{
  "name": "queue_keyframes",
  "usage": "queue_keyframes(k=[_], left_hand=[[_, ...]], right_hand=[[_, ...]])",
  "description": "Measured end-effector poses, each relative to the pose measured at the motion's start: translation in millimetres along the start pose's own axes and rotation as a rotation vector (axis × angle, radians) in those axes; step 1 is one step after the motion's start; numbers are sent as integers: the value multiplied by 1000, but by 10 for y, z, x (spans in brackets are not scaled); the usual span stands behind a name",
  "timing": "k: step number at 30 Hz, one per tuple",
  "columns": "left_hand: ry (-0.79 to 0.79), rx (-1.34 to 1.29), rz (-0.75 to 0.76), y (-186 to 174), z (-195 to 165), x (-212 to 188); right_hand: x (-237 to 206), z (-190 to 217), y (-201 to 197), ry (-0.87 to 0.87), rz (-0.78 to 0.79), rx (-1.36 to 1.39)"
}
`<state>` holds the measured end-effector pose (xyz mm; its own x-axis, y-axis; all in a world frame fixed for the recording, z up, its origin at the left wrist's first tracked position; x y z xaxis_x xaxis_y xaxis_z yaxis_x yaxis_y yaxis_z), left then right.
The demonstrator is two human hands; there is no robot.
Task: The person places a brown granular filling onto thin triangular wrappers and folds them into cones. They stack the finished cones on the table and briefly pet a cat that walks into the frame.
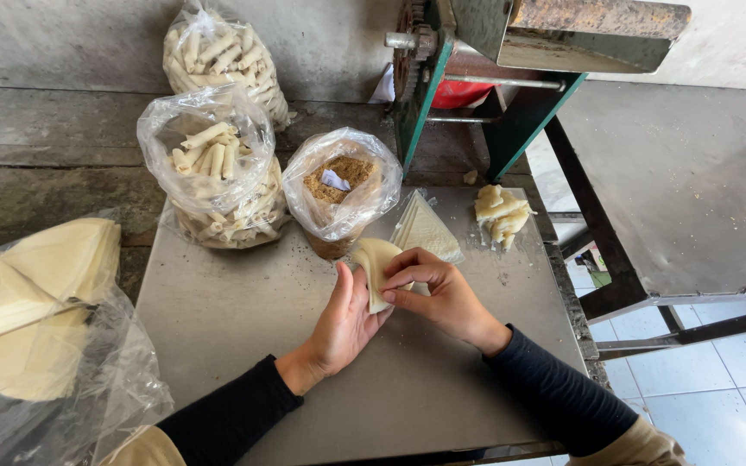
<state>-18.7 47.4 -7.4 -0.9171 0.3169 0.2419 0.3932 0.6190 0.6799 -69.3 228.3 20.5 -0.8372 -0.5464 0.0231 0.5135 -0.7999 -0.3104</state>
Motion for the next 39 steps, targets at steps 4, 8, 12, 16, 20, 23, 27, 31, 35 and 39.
queue_keyframes(k=[4, 8, 12, 16, 20, 23, 27, 31, 35, 39], left_hand=[[-7, 20, -2, -23, 12, -3], [7, 20, -19, -101, 95, 4], [0, 298, -134, -196, 223, 36], [4, 327, -232, -277, 247, 50], [26, 294, -285, -290, 238, 51], [43, 278, -291, -278, 232, 58], [21, 328, -314, -258, 203, 74], [-4, 364, -339, -237, 164, 72], [12, 361, -414, -255, 165, 76], [88, 339, -439, -302, 182, 60]], right_hand=[[-2, -63, -35, 52, 12, 33], [13, -135, -47, 56, 15, 96], [-3, -151, -73, 176, -7, 206], [-33, -23, -34, 57, -16, 22], [-80, 79, 69, -93, -157, -288], [-59, 31, 48, -69, -171, -220], [37, -162, -66, 158, -158, 176], [106, -349, -298, 376, -271, 518], [213, -455, -683, 326, -543, 530], [281, -445, -876, -44, -706, -20]])
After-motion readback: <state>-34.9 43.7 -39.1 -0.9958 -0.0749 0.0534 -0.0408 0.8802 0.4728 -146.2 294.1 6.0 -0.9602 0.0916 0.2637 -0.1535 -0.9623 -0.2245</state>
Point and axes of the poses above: each hand's wrist, its own x-axis towards the middle knuckle, its own y-axis out of the palm, z = x × y, the point moved 1 cm from there along x, towards the middle knuckle, and after that the axes turned 12 degrees about y, right-handed, at the moved point
